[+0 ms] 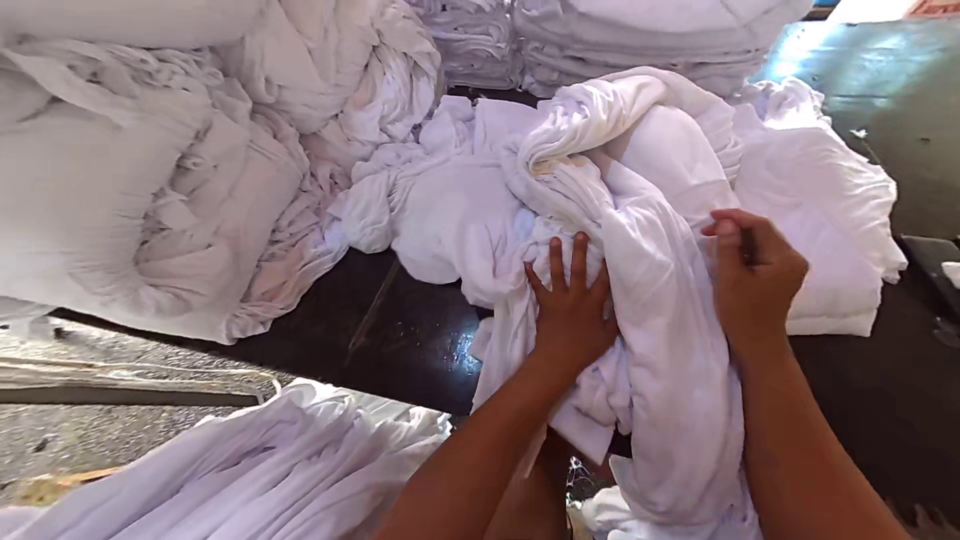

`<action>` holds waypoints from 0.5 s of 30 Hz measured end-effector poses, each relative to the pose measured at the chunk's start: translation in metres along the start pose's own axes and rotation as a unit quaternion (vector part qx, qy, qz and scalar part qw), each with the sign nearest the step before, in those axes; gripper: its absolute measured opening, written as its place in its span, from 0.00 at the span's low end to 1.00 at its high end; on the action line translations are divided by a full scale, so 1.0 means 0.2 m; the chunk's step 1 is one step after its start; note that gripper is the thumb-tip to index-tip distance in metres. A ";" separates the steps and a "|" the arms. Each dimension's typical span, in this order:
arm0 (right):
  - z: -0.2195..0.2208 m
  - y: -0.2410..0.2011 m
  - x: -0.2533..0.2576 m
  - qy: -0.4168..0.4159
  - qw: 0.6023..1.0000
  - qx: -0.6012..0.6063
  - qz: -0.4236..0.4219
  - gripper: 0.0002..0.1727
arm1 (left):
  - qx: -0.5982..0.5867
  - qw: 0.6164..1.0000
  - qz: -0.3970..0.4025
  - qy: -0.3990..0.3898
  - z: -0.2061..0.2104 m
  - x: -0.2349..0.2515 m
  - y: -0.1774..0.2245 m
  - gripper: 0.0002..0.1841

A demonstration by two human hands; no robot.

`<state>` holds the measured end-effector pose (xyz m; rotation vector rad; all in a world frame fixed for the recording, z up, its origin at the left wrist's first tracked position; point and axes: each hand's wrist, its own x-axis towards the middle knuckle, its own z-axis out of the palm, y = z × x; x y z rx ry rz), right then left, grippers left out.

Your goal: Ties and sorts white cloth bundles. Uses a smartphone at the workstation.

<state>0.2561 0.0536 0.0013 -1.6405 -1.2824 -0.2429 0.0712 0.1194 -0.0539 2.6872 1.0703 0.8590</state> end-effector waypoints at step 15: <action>0.10 -0.20 -0.29 -0.198 0.962 -0.030 0.184 0.20 | -0.155 0.978 -0.061 -0.129 -0.07 0.28 -0.18 0.28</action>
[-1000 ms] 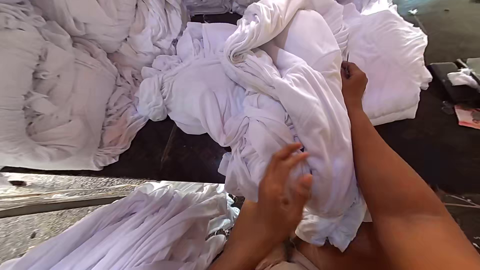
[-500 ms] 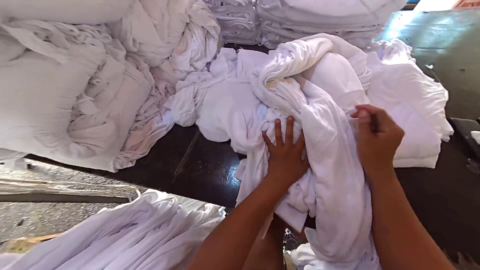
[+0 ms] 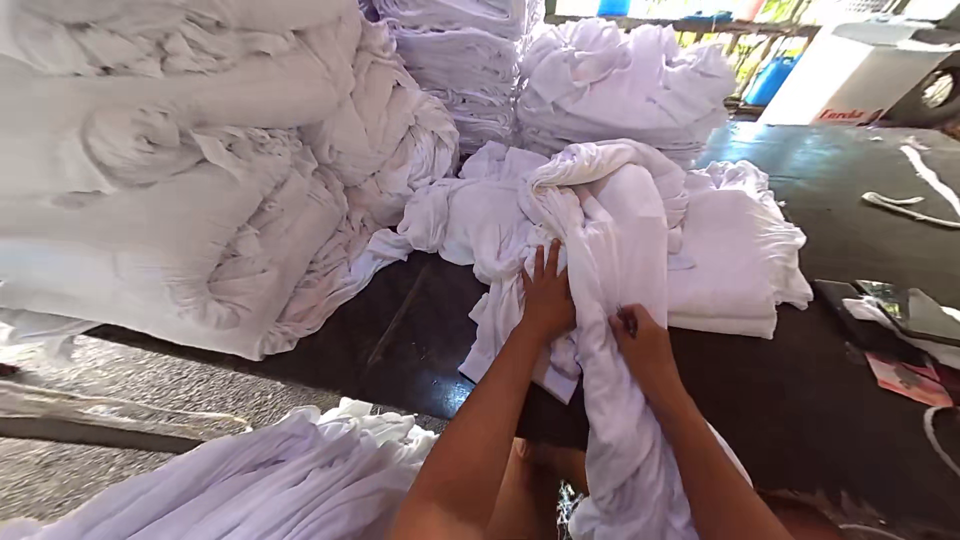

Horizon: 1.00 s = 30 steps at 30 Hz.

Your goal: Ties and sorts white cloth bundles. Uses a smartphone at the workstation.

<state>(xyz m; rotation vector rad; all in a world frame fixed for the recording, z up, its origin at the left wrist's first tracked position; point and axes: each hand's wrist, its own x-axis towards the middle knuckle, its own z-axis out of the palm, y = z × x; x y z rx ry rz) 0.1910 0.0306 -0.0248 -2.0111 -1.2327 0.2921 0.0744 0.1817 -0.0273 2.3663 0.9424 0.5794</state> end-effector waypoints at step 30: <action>-0.27 -0.18 -1.18 -0.041 0.962 0.184 -0.195 0.14 | -0.538 0.835 -0.113 -0.020 -0.20 -1.46 0.32 0.15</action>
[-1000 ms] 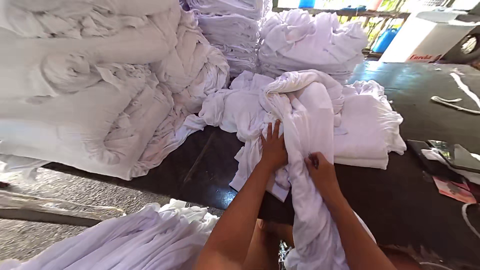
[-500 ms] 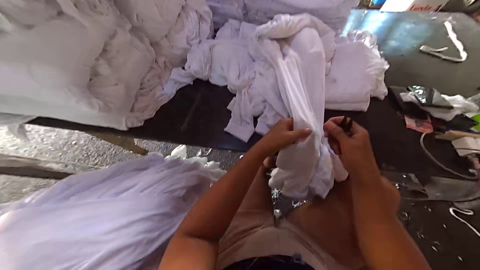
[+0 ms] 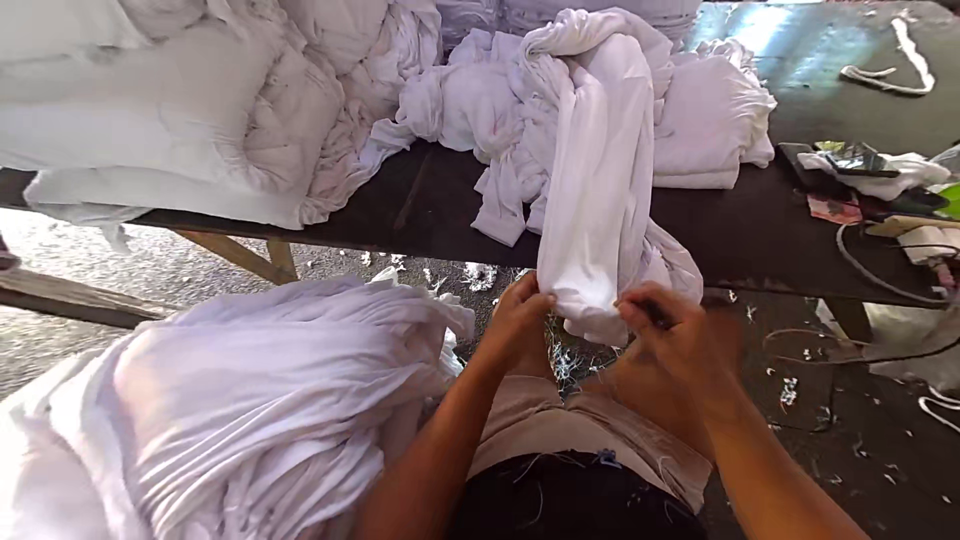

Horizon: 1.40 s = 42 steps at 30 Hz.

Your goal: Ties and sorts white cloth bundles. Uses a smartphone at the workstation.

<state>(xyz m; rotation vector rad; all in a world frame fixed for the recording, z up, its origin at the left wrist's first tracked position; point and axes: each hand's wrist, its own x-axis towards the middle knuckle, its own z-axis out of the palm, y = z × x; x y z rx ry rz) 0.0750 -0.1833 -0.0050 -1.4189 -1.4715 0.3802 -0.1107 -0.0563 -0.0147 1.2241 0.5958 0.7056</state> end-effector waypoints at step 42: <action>0.18 0.02 0.02 0.114 0.977 -0.143 -0.107 0.13 | 0.458 0.841 0.251 0.140 -0.02 -0.11 0.00 0.11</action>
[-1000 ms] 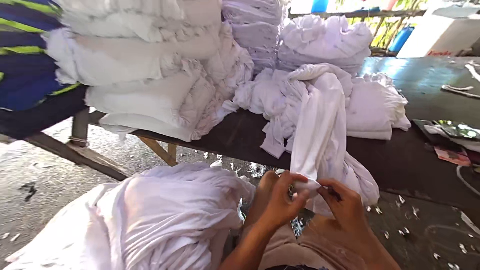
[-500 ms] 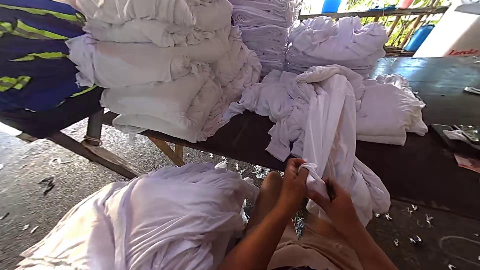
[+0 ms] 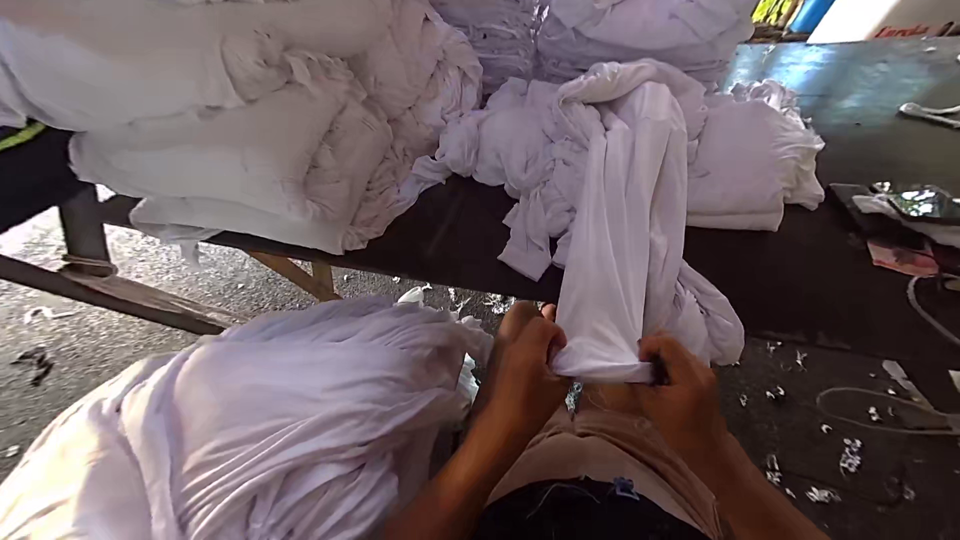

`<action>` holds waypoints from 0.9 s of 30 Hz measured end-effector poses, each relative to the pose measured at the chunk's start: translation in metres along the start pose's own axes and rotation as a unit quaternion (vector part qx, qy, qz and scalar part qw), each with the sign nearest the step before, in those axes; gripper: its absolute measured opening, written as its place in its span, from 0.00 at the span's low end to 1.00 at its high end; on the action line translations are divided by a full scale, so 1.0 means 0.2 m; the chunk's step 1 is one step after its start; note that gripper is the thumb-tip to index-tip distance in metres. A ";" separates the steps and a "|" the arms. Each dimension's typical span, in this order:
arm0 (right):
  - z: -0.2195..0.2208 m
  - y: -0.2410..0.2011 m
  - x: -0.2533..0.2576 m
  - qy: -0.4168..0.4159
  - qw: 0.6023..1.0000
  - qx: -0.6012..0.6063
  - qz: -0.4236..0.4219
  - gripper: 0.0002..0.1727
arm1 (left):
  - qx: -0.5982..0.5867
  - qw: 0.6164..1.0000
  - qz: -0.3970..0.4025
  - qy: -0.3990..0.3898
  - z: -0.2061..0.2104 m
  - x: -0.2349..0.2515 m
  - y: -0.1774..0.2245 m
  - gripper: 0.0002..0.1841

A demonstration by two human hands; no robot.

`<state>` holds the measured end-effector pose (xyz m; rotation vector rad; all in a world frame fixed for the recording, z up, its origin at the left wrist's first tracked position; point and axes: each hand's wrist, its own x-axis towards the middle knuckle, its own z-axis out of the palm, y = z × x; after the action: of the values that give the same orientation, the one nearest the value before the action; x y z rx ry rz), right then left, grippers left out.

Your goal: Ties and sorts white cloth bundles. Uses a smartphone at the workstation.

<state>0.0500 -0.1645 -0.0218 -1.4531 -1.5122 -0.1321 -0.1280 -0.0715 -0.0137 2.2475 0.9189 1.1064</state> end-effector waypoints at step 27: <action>-0.18 -0.19 -0.14 -0.117 0.987 0.106 0.036 0.23 | -0.538 0.839 -0.020 -0.077 -0.06 -0.27 0.16 0.27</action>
<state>0.0335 -0.2176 -0.0039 -1.3847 -1.6042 0.2461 -0.1499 -0.1317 -0.0130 1.3174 0.1407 1.0160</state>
